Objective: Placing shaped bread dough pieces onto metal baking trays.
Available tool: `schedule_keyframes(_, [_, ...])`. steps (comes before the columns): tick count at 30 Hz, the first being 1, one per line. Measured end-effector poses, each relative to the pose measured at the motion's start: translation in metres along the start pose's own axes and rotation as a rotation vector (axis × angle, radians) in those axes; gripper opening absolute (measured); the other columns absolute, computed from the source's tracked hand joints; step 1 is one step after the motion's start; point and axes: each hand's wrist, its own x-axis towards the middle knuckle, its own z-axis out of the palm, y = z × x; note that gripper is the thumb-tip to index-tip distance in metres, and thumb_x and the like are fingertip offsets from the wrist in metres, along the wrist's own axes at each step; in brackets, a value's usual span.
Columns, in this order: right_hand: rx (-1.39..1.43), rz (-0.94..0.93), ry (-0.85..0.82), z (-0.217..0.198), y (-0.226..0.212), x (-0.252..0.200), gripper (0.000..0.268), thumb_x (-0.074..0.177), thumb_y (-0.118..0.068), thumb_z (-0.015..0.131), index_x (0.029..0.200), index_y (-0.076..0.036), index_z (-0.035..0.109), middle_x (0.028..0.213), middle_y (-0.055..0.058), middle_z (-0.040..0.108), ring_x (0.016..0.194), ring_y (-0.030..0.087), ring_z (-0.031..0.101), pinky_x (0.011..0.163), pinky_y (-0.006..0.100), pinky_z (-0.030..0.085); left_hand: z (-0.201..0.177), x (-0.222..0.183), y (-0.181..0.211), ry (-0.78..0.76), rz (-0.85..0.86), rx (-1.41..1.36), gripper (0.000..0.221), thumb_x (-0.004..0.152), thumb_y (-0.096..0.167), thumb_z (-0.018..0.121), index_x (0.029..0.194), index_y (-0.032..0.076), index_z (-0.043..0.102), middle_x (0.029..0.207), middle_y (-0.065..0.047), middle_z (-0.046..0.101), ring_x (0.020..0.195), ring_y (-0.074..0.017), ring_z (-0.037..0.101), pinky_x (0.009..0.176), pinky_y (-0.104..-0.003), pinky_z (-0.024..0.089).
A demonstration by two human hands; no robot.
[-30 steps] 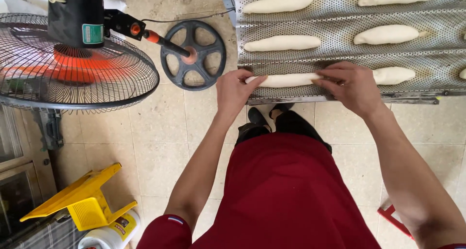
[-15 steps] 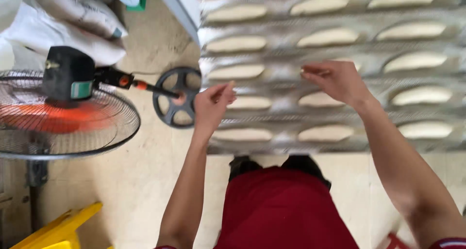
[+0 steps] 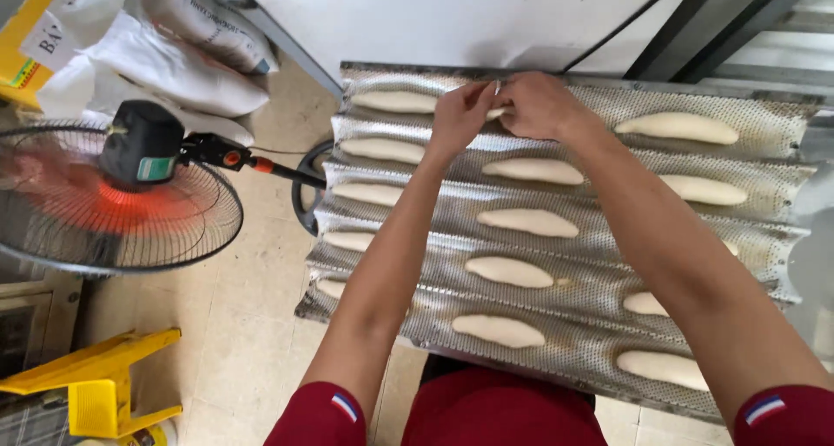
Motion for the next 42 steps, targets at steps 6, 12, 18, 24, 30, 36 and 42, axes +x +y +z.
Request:
schedule_keyframes(6, [0.259,-0.022,0.205,-0.015,0.044,-0.049,0.042,0.084,-0.027,0.084,0.12,-0.009,0.075,0.112,0.014,0.074,0.099,0.032,0.072,0.088,0.044,0.057,0.03,0.034,-0.015,-0.392,-0.424,-0.205,0.056,0.105,0.05,0.06,0.105,-0.003,0.078,0.084,-0.008,0.073,0.077,-0.0156,0.068,0.07,-0.031,0.057])
schedule_keyframes(12, [0.244,0.02,0.254,-0.004,0.051,-0.06,0.04,0.085,-0.019,0.084,0.12,-0.004,0.075,0.105,0.016,0.074,0.094,0.03,0.071,0.085,0.039,0.057,0.016,0.027,0.024,-0.398,-0.115,0.06,0.044,0.081,0.037,0.084,0.106,0.001,0.08,0.093,-0.011,0.081,0.079,-0.0161,0.075,0.071,-0.03,0.06])
schedule_keyframes(18, [0.873,0.319,0.239,-0.027,0.038,-0.072,0.044,0.093,-0.031,0.078,0.132,-0.012,0.07,0.112,0.005,0.074,0.094,0.014,0.072,0.087,0.03,0.058,0.011,0.029,0.041,-0.329,-0.299,-0.397,0.05,0.084,0.038,0.08,0.12,0.003,0.073,0.105,-0.012,0.079,0.091,-0.0164,0.078,0.078,-0.027,0.067])
schedule_keyframes(24, [0.761,0.528,0.205,-0.021,0.053,-0.091,0.036,0.093,-0.032,0.079,0.124,-0.013,0.077,0.095,0.005,0.078,0.076,0.012,0.069,0.066,0.029,0.054,-0.002,0.037,0.003,-0.41,-0.406,-0.285,0.05,0.079,0.035,0.085,0.113,-0.001,0.077,0.099,-0.013,0.08,0.087,-0.0192,0.078,0.078,-0.027,0.068])
schedule_keyframes(30, [0.543,0.565,0.195,-0.013,0.061,-0.094,0.033,0.094,-0.032,0.08,0.122,-0.015,0.078,0.089,0.005,0.078,0.075,0.012,0.073,0.069,0.027,0.059,-0.01,0.044,-0.02,-0.425,-0.351,-0.19,0.039,0.085,0.03,0.086,0.11,0.001,0.08,0.094,-0.012,0.081,0.079,-0.0154,0.077,0.072,-0.027,0.064])
schedule_keyframes(36, [0.268,0.316,0.378,0.003,0.079,-0.11,0.031,0.094,-0.028,0.085,0.116,-0.007,0.08,0.104,0.012,0.077,0.082,0.02,0.073,0.073,0.033,0.06,-0.011,0.014,0.008,-0.231,-0.002,0.427,0.027,0.087,0.029,0.083,0.107,0.009,0.082,0.091,-0.012,0.079,0.073,-0.0227,0.07,0.067,-0.039,0.055])
schedule_keyframes(42, [0.205,0.236,0.356,-0.008,0.025,-0.115,0.026,0.097,-0.024,0.082,0.114,-0.005,0.078,0.111,0.012,0.076,0.088,0.025,0.074,0.078,0.037,0.06,-0.014,-0.014,0.011,-0.103,0.277,0.45,0.018,0.096,0.023,0.076,0.106,0.008,0.08,0.104,-0.013,0.077,0.088,-0.0292,0.073,0.079,-0.04,0.057])
